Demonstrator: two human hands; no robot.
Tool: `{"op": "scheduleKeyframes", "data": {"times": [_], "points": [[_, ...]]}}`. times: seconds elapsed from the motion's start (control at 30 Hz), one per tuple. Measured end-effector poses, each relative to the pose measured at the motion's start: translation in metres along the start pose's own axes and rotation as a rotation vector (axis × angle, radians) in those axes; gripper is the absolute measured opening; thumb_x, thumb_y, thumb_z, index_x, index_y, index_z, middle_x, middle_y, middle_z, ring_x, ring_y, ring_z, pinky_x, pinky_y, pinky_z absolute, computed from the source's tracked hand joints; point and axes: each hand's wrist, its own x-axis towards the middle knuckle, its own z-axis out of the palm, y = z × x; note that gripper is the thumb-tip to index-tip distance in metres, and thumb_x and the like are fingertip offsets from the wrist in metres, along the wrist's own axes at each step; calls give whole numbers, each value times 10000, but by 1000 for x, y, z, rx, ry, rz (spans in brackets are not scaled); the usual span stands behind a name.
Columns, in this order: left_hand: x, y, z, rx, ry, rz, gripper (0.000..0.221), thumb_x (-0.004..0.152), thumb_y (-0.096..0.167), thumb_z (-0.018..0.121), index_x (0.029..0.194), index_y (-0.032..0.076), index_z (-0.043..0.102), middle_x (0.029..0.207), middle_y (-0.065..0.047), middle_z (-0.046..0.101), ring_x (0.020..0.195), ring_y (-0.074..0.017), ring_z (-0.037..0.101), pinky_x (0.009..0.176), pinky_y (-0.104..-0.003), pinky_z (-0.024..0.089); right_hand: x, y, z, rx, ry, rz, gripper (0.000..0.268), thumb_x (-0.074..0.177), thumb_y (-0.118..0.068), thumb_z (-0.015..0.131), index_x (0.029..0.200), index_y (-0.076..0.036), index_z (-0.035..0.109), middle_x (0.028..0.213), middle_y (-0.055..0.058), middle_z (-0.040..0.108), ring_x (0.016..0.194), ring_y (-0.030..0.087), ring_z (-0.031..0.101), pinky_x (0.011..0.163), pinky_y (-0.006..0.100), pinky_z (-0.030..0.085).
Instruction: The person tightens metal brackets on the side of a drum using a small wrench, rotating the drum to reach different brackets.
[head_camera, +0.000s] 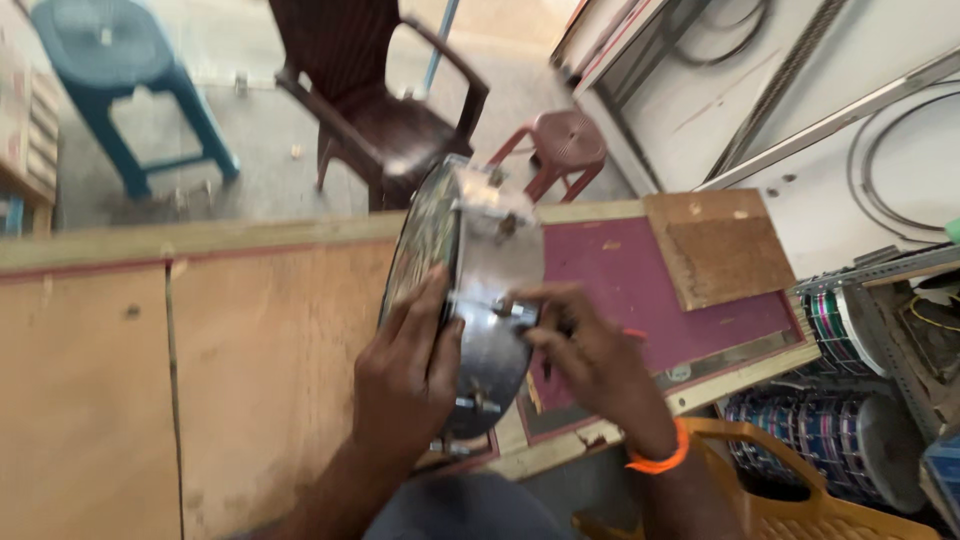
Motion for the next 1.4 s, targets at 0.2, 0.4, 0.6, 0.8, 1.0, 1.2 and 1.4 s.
{"op": "scheduleKeyframes", "data": {"times": [0.2, 0.4, 0.6, 0.8, 1.0, 1.2, 1.4], "points": [[0, -11, -5, -20, 85, -59, 422, 921, 61, 745, 1318, 6, 612, 1172, -192, 729, 1037, -348, 752, 866, -407, 612, -21, 5, -35, 400, 335, -462, 225, 1107, -97, 557, 1322, -42, 516, 922, 79, 715, 796, 163, 716, 702, 313, 640], [-4, -6, -2, 23, 66, -25, 430, 906, 71, 776, 1301, -21, 634, 1163, -205, 733, 1002, -342, 749, 842, -410, 608, -30, 2, -5, 153, 331, -705, 143, 1055, -90, 604, 1195, -100, 575, 1100, 116, 742, 893, 204, 769, 756, 349, 644], [-2, -3, -3, -19, 66, -26, 400, 922, 67, 763, 1289, -24, 632, 1167, -202, 729, 1047, -342, 753, 870, -401, 613, -21, -6, 0, -190, 283, -813, 140, 999, -16, 682, 1048, -88, 573, 1058, 120, 707, 935, 264, 745, 828, 397, 645], [1, -1, -3, -19, 37, -40, 404, 929, 68, 756, 1295, -30, 620, 1198, -223, 720, 1094, -360, 743, 898, -407, 611, -13, -12, 5, -543, 238, -1024, 140, 993, -163, 702, 1061, -111, 592, 1085, 103, 677, 946, 229, 721, 836, 396, 654], [-2, 3, -2, -48, 4, -66, 435, 936, 44, 730, 1336, -46, 586, 1256, -252, 693, 1161, -393, 712, 957, -432, 592, -2, -7, 18, -674, 260, -1209, 224, 1003, -167, 718, 1126, -187, 532, 1114, 72, 641, 929, 189, 628, 877, 401, 639], [-2, 3, -1, -62, 3, -40, 407, 937, 34, 717, 1312, -49, 583, 1273, -250, 684, 1201, -395, 701, 996, -429, 587, 3, 0, 4, -645, 281, -1157, 205, 984, -164, 721, 1071, -109, 545, 1046, 107, 654, 944, 196, 671, 850, 414, 655], [1, -1, -2, -67, 11, -30, 401, 939, 43, 713, 1305, -53, 581, 1274, -247, 685, 1193, -385, 704, 985, -420, 588, 0, -10, 0, -454, 301, -860, 123, 1047, -81, 552, 938, -128, 519, 947, 104, 686, 874, 217, 713, 798, 359, 594]]}}
